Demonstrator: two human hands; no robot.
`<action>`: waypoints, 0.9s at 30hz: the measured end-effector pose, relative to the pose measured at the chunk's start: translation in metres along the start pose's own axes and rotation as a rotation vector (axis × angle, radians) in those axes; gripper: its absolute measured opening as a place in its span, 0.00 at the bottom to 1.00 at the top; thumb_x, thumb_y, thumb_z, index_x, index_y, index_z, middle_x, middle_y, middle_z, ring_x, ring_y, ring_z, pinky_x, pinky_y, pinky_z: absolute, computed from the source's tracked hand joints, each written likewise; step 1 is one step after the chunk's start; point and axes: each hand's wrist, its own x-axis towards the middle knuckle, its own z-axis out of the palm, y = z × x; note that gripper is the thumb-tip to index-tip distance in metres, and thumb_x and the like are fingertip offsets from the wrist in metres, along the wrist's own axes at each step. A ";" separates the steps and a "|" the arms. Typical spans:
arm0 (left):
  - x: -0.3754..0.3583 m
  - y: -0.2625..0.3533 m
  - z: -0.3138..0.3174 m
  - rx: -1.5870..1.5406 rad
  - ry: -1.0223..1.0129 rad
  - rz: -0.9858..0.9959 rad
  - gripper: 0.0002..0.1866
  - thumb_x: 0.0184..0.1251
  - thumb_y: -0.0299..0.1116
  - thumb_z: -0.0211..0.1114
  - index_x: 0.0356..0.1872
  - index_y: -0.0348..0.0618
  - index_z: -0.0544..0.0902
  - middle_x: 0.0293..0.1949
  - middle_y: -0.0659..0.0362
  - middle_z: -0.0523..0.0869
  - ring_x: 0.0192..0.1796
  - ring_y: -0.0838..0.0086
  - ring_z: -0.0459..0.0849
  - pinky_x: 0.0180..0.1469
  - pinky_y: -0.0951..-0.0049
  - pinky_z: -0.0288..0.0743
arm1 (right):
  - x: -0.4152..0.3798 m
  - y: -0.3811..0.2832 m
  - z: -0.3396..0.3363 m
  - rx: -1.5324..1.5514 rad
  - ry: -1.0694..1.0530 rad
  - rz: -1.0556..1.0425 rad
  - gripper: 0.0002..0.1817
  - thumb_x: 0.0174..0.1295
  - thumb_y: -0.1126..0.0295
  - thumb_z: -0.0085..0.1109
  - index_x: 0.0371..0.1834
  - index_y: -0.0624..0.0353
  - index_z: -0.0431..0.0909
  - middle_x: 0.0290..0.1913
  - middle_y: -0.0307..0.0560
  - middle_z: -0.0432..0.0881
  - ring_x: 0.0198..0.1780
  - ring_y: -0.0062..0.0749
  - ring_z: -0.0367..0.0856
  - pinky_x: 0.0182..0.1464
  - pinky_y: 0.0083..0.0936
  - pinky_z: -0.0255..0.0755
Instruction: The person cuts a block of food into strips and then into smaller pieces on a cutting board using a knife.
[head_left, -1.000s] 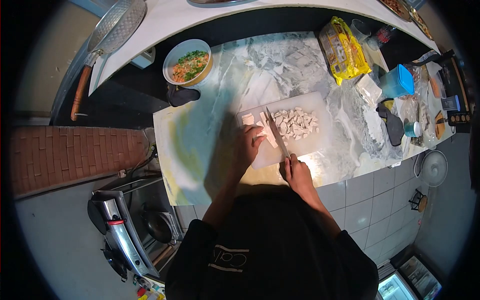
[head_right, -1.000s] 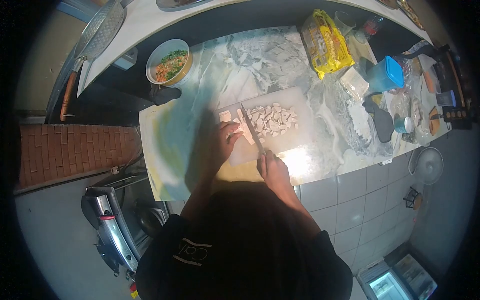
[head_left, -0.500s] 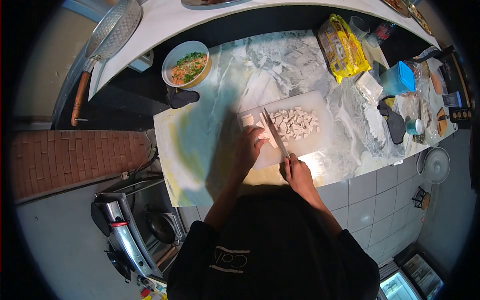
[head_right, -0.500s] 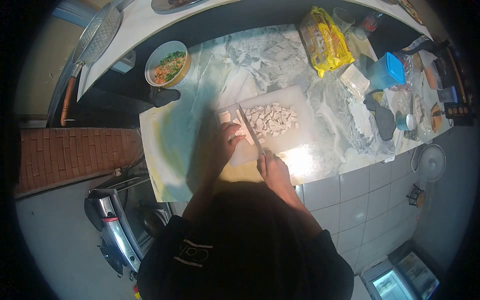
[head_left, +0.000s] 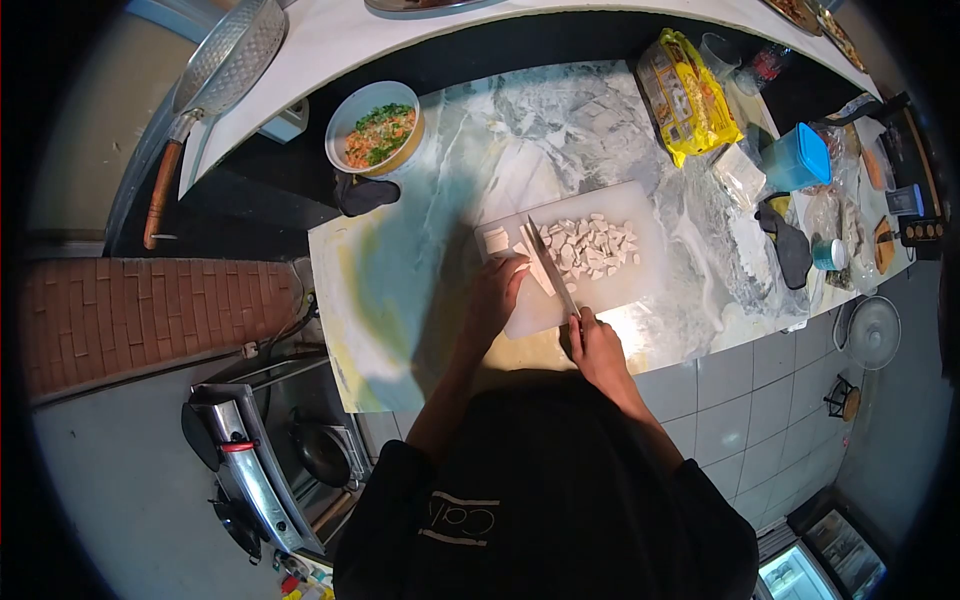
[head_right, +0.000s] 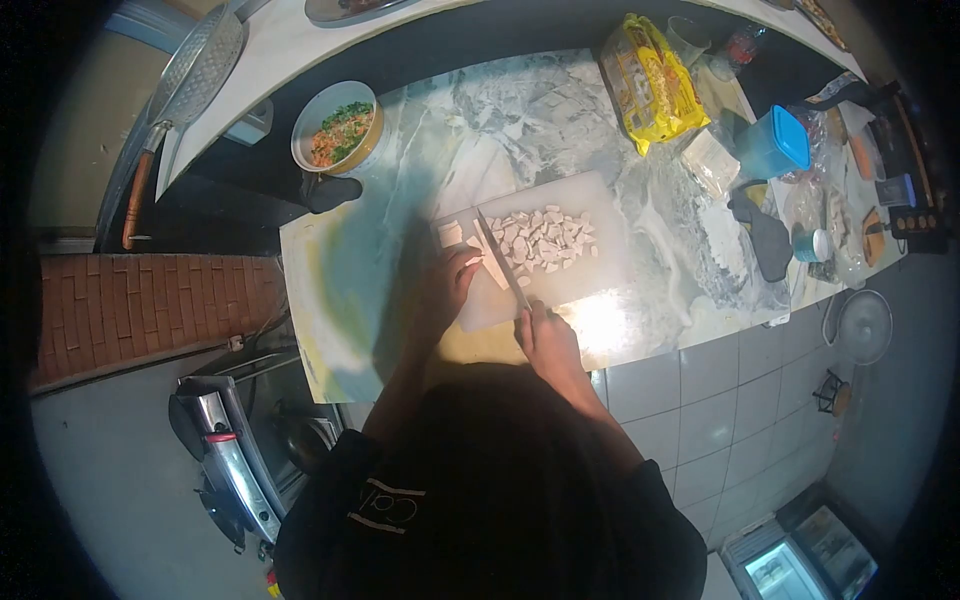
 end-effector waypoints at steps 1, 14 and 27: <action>0.000 -0.002 0.001 -0.014 0.023 0.022 0.09 0.62 0.25 0.65 0.43 0.40 0.82 0.39 0.50 0.86 0.42 0.56 0.85 0.44 0.62 0.78 | 0.000 0.000 0.000 -0.001 0.000 -0.001 0.10 0.71 0.68 0.47 0.35 0.65 0.69 0.20 0.65 0.77 0.25 0.64 0.77 0.26 0.50 0.68; 0.007 -0.009 -0.019 -0.399 0.054 -0.396 0.11 0.64 0.24 0.66 0.48 0.37 0.82 0.40 0.56 0.87 0.41 0.78 0.85 0.46 0.77 0.79 | 0.001 -0.001 0.000 0.003 -0.024 0.013 0.10 0.71 0.68 0.47 0.36 0.65 0.69 0.21 0.66 0.77 0.25 0.64 0.77 0.26 0.50 0.69; 0.025 -0.021 -0.046 -0.207 0.042 -0.249 0.09 0.62 0.21 0.65 0.43 0.38 0.84 0.37 0.51 0.88 0.37 0.68 0.87 0.44 0.73 0.79 | 0.001 0.001 -0.001 -0.060 -0.098 0.049 0.11 0.70 0.68 0.47 0.44 0.66 0.72 0.25 0.64 0.80 0.27 0.61 0.80 0.30 0.48 0.74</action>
